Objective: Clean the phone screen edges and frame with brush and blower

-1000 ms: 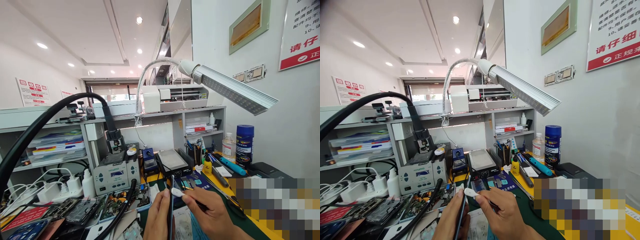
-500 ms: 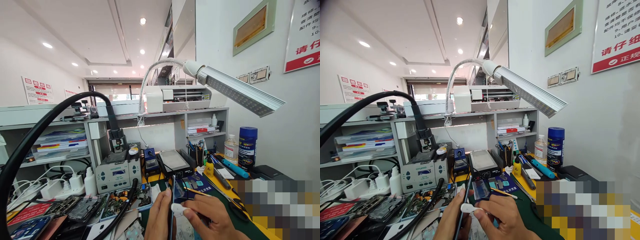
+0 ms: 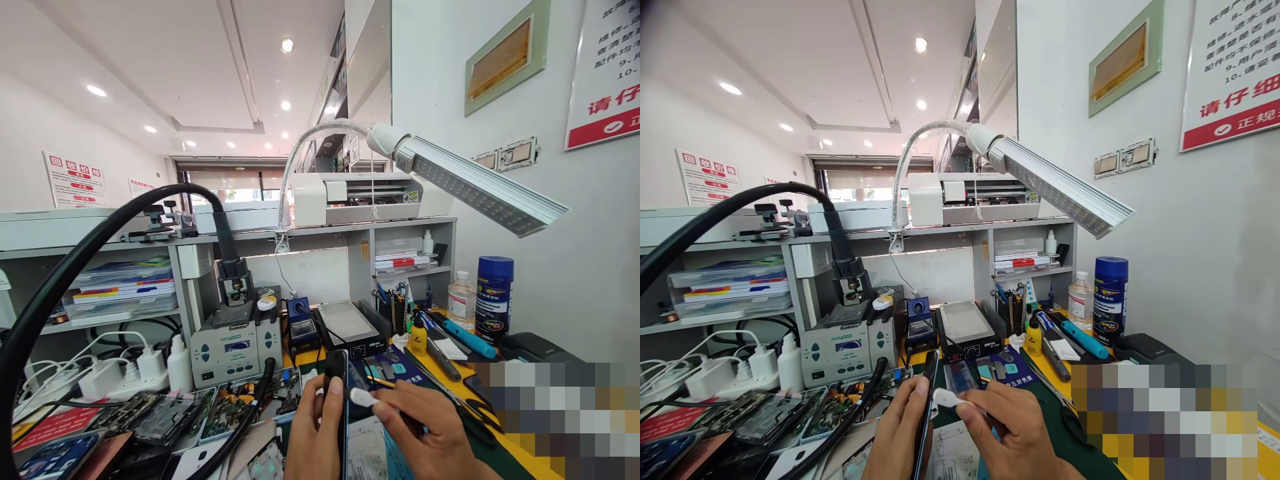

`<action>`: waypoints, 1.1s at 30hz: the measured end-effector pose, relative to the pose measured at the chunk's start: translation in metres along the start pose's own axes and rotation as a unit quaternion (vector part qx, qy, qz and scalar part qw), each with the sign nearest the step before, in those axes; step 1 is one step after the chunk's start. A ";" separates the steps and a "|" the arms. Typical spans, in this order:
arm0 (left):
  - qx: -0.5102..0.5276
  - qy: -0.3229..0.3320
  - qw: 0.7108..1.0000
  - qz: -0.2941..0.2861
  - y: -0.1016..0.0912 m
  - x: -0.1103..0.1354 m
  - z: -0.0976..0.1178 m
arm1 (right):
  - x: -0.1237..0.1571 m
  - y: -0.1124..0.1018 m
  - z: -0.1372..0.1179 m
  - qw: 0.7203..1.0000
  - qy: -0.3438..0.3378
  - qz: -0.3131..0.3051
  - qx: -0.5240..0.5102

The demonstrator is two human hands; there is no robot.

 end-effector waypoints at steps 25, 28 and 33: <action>0.000 0.065 0.991 0.113 -0.003 -0.001 0.001 | 0.005 0.014 0.012 0.894 0.357 -0.193 -0.190; -0.001 0.067 0.987 0.144 -0.003 -0.003 -0.005 | -0.002 0.013 0.010 0.850 0.431 -0.160 -0.258; -0.032 0.058 0.979 0.195 -0.009 -0.008 -0.012 | -0.009 0.024 -0.007 0.754 0.525 -0.183 -0.350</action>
Point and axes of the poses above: each hand's wrist, its own x-axis away from the middle knuckle, its own y-axis out of the palm, z = x × y, the point moved 2 cm from there along -x, towards the middle knuckle, and after that the axes turned 7 degrees about y, right-handed, at the moved point
